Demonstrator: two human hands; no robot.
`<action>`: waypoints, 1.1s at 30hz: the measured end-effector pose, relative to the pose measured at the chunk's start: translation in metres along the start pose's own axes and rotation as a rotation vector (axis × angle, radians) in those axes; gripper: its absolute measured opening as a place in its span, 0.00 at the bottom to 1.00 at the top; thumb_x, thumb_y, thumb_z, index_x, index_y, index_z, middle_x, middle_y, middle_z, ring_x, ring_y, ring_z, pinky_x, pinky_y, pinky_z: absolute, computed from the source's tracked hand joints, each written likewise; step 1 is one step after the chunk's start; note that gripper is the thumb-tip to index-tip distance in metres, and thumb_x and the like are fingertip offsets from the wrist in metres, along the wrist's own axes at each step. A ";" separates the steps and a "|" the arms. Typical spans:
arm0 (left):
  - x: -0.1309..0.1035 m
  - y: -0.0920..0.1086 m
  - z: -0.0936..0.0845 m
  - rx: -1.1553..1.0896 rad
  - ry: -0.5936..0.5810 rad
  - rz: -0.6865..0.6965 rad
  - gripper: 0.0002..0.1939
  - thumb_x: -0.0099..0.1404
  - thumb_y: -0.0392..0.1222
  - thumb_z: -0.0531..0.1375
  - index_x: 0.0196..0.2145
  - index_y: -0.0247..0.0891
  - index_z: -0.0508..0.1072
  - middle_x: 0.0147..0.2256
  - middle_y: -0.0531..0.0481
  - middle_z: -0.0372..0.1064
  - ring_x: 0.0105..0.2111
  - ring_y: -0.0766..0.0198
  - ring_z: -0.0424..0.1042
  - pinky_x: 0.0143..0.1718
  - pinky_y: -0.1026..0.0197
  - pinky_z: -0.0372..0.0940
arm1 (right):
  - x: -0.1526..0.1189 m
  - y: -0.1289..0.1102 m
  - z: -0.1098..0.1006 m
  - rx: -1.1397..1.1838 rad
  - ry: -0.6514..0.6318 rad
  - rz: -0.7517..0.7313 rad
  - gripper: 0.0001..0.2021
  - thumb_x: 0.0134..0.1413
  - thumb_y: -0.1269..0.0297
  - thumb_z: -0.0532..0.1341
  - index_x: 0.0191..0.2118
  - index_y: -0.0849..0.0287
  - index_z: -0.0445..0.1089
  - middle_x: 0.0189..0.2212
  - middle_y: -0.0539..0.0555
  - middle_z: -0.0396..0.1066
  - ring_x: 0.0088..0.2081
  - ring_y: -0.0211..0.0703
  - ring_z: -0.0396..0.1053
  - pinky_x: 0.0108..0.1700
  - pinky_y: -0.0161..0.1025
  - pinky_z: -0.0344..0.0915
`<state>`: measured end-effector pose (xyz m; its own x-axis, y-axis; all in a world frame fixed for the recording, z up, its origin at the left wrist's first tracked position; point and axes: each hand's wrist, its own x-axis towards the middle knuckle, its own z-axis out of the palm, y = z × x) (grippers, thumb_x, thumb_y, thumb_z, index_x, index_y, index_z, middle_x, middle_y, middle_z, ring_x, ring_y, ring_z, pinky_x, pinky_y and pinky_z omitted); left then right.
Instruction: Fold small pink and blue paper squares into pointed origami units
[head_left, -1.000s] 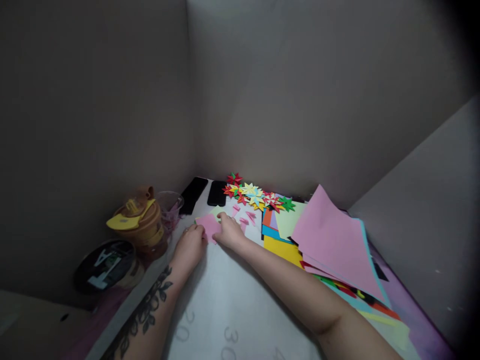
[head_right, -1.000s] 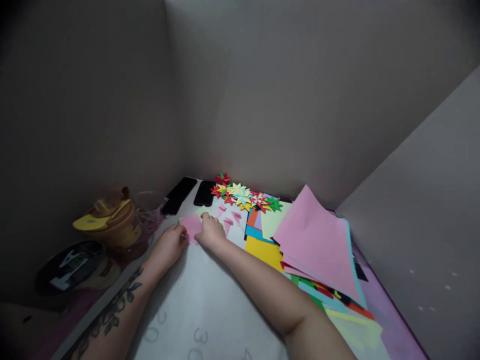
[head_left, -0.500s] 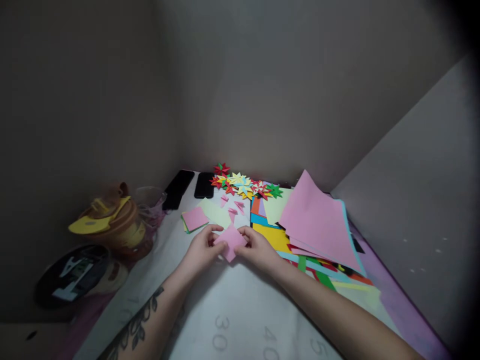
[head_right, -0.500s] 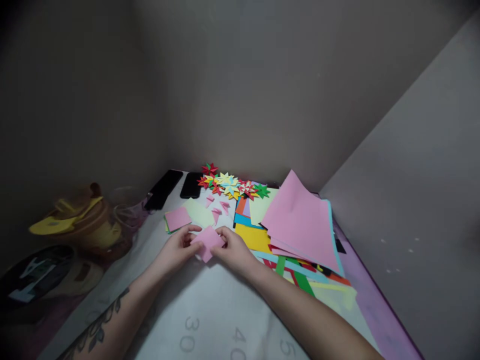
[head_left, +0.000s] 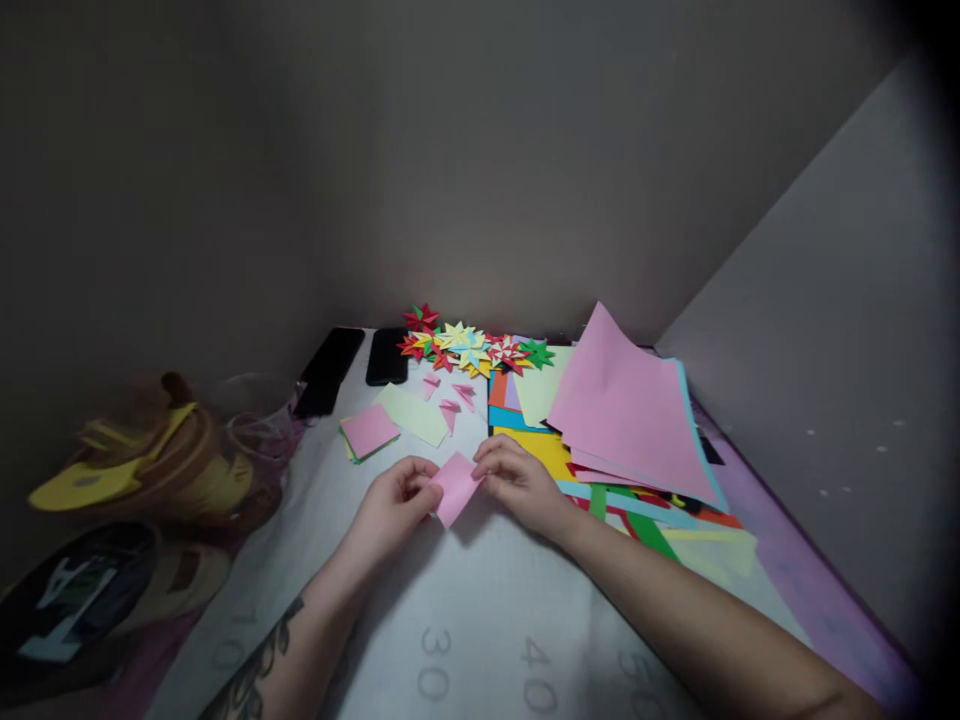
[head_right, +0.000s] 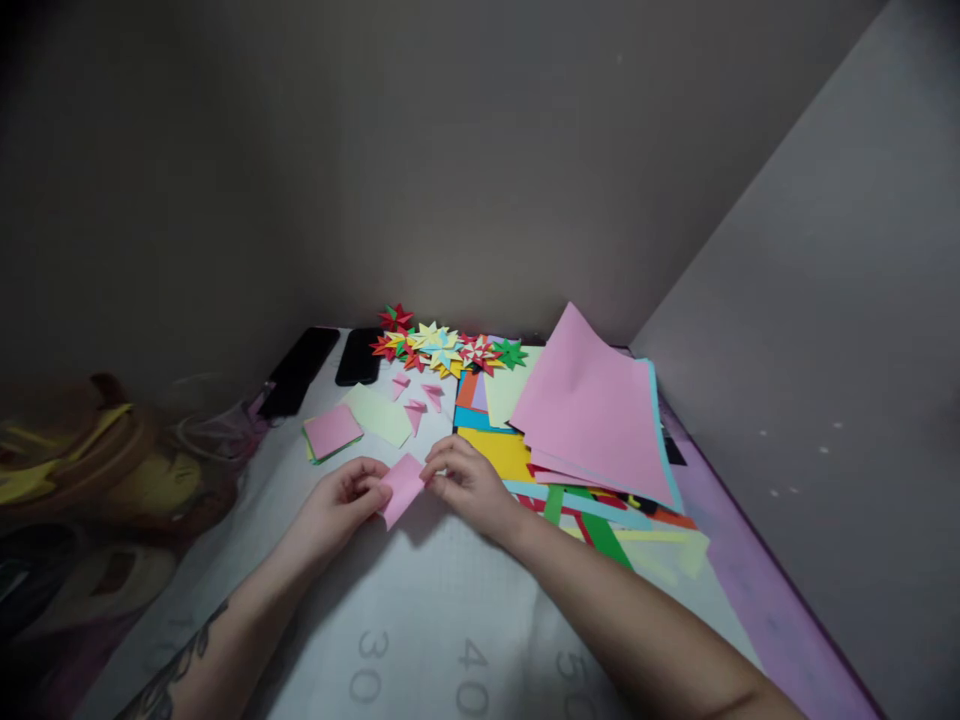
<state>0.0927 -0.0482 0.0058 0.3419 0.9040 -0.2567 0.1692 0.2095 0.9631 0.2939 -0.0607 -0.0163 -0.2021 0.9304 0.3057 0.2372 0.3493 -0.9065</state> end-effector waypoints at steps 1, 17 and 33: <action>-0.001 0.000 0.001 0.020 -0.009 0.009 0.11 0.54 0.45 0.61 0.32 0.35 0.67 0.20 0.58 0.63 0.19 0.72 0.60 0.21 0.69 0.51 | 0.001 0.001 0.001 0.068 0.003 0.043 0.03 0.51 0.66 0.61 0.30 0.56 0.72 0.36 0.54 0.66 0.40 0.42 0.66 0.45 0.41 0.63; -0.010 0.000 0.016 0.355 0.062 0.223 0.09 0.59 0.45 0.59 0.30 0.37 0.72 0.31 0.49 0.72 0.32 0.63 0.70 0.33 0.64 0.64 | -0.003 0.004 0.011 0.296 0.180 0.340 0.05 0.44 0.66 0.64 0.24 0.60 0.69 0.29 0.53 0.74 0.32 0.40 0.70 0.35 0.37 0.65; -0.013 -0.001 0.019 0.324 0.142 0.148 0.11 0.56 0.44 0.61 0.21 0.36 0.69 0.22 0.51 0.70 0.24 0.67 0.66 0.25 0.67 0.59 | -0.007 0.001 0.016 0.357 0.222 0.308 0.07 0.44 0.68 0.64 0.23 0.59 0.65 0.26 0.50 0.71 0.29 0.37 0.68 0.32 0.35 0.63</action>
<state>0.1055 -0.0666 0.0070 0.2573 0.9629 -0.0811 0.4191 -0.0356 0.9072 0.2806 -0.0684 -0.0242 0.0417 0.9987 0.0283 -0.0932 0.0320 -0.9951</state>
